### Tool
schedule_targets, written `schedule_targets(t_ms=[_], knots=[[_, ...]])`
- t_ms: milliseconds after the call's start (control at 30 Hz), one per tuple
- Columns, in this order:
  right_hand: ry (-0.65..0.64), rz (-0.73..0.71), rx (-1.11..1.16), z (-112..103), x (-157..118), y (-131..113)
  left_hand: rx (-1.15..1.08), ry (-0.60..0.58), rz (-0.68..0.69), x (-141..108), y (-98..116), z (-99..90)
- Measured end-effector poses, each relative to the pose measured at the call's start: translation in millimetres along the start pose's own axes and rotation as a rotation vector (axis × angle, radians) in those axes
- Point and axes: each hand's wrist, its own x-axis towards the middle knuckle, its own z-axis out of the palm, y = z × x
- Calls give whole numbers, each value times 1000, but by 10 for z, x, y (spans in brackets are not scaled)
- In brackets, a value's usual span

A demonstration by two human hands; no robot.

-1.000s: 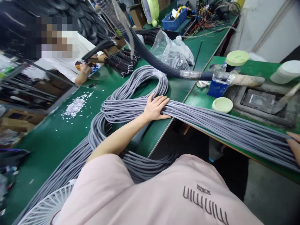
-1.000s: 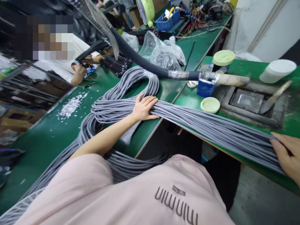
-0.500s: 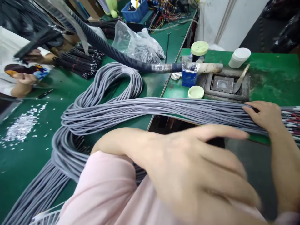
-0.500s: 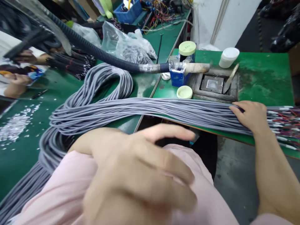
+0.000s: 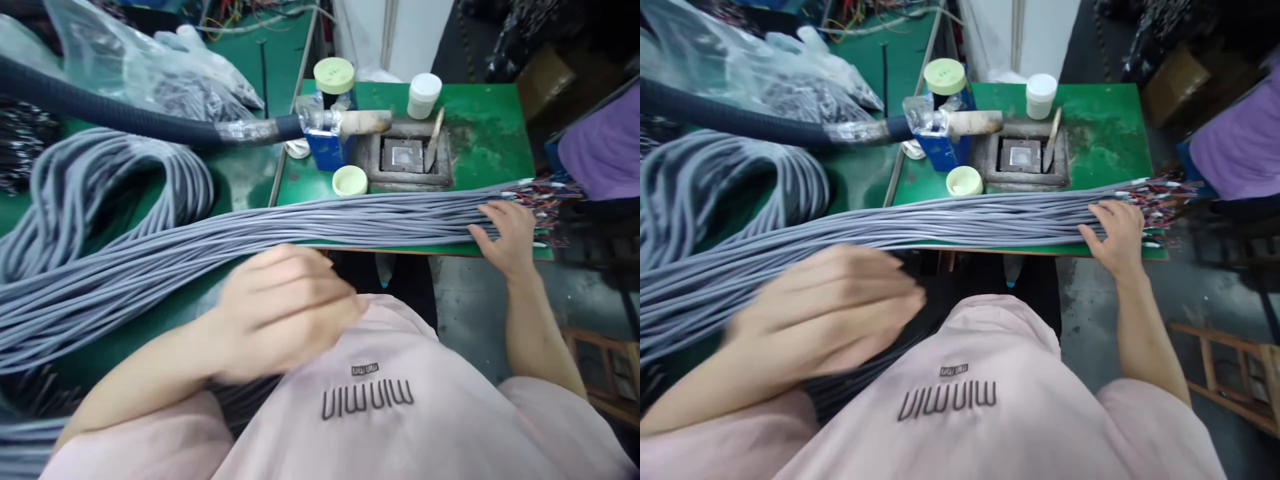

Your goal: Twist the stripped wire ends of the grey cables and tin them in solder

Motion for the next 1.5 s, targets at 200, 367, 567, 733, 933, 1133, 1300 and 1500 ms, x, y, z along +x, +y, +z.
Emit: schedule_targets(t_ms=[200,367,567,733,933,1133,1300,1500], knots=[[-39,-24,88,33,-265,92,244,-250,87,660,-498,1191],[39,64,25,174,-54,64,266,-295,76,682,-466,1776],[54,88,72,216,-36,15,307,-176,-168,898,-384,2074],[113,170,398,-90,-331,-414,299,-112,-261,1044,-339,2165],[-382,482,1081,42,-801,-933,268,-84,-232,1246,-381,2123],[-79,949,1673,239,-895,-825,-16,-111,-134,1238,-458,2067],[240,953,1805,78,-585,-655,-200,-109,-100,1233,-480,2034],[855,890,1410,-181,-205,-405,-223,-192,-116,1336,-459,1888]])
